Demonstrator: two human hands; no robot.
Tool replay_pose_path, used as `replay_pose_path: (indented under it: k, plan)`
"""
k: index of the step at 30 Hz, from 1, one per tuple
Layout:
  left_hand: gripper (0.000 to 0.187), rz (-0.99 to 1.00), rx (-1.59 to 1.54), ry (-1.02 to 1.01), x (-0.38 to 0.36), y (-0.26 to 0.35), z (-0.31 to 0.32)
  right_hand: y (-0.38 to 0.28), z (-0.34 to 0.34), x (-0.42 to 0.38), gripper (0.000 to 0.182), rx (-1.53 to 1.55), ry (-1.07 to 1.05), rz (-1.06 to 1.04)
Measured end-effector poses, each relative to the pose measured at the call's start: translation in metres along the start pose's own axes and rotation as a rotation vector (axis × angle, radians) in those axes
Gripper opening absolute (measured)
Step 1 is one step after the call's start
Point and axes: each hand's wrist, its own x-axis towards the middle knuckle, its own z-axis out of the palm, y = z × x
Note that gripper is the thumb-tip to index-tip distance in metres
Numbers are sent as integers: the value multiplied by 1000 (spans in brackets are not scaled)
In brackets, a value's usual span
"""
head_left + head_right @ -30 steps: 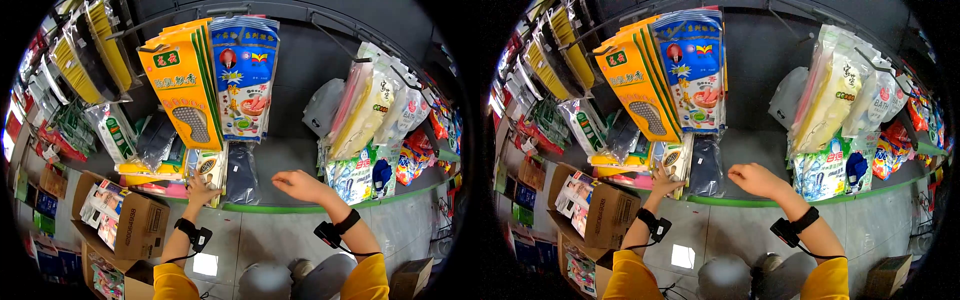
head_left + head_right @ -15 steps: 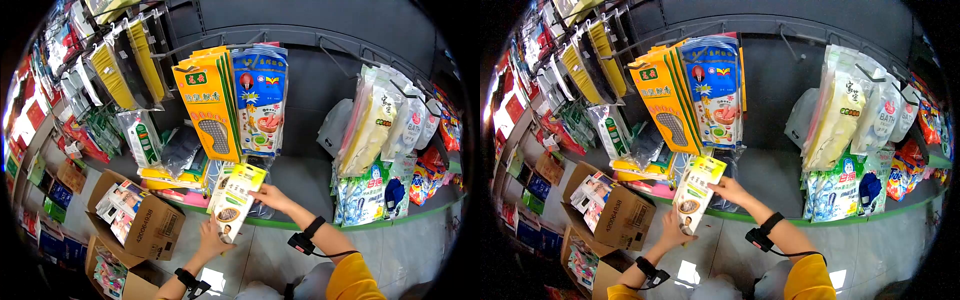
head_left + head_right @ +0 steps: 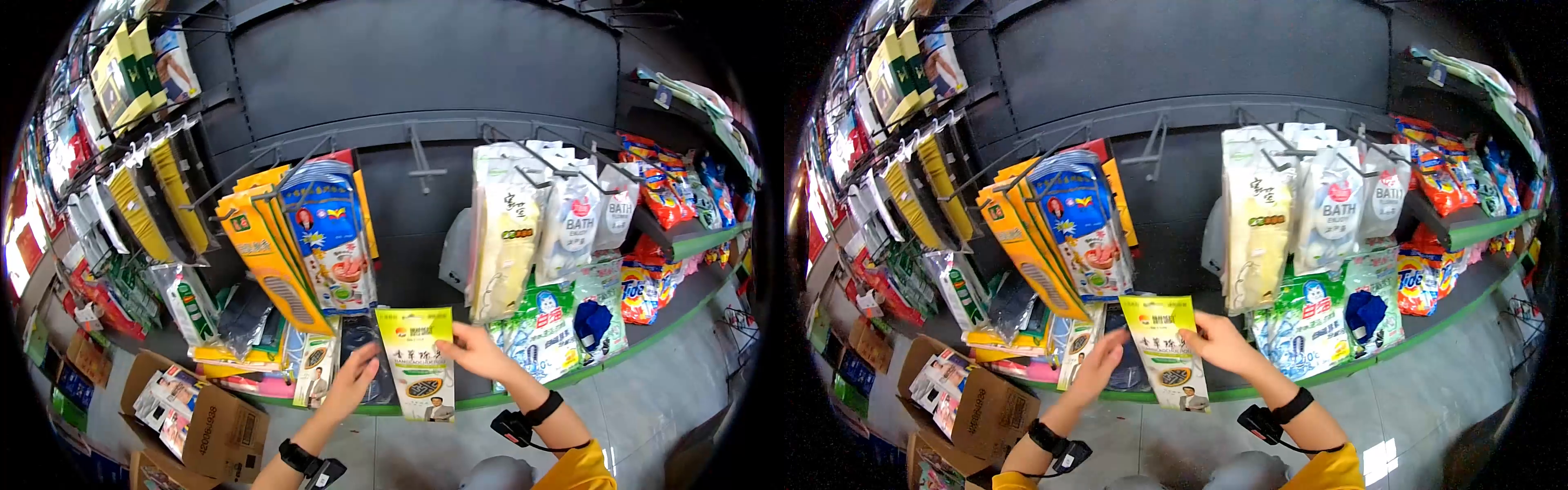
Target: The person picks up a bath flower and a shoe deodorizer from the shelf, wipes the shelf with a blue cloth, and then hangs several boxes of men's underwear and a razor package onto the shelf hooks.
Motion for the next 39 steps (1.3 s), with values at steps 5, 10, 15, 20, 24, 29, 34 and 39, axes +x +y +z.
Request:
replay_pose_path:
  k: [5, 10, 15, 20, 24, 29, 34, 39]
  plan:
    - [25, 211, -187, 83, 49, 101, 37, -54, -43, 7, 24, 183, 115, -129]
    - [12, 278, -327, 293, 83, 142, 42, -93, -55, 32, 22, 266, 232, -213]
    - [15, 298, -313, 357, 85, 148, 41, -95, -49, 45, 24, 346, 268, -224]
    - [15, 296, -353, 357, 75, 145, 40, -97, -39, 39, 23, 384, 313, -297]
    - [14, 340, -356, 354, 79, 144, 40, -103, -44, 38, 23, 297, 320, -285]
    - [14, 346, -348, 346, 80, 146, 41, -96, -44, 43, 22, 285, 359, -350]
    - [14, 386, -329, 345, 81, 143, 41, -91, -45, 42, 21, 242, 366, -358]
    - [13, 367, -355, 342, 83, 138, 41, -91, -43, 40, 22, 254, 369, -365]
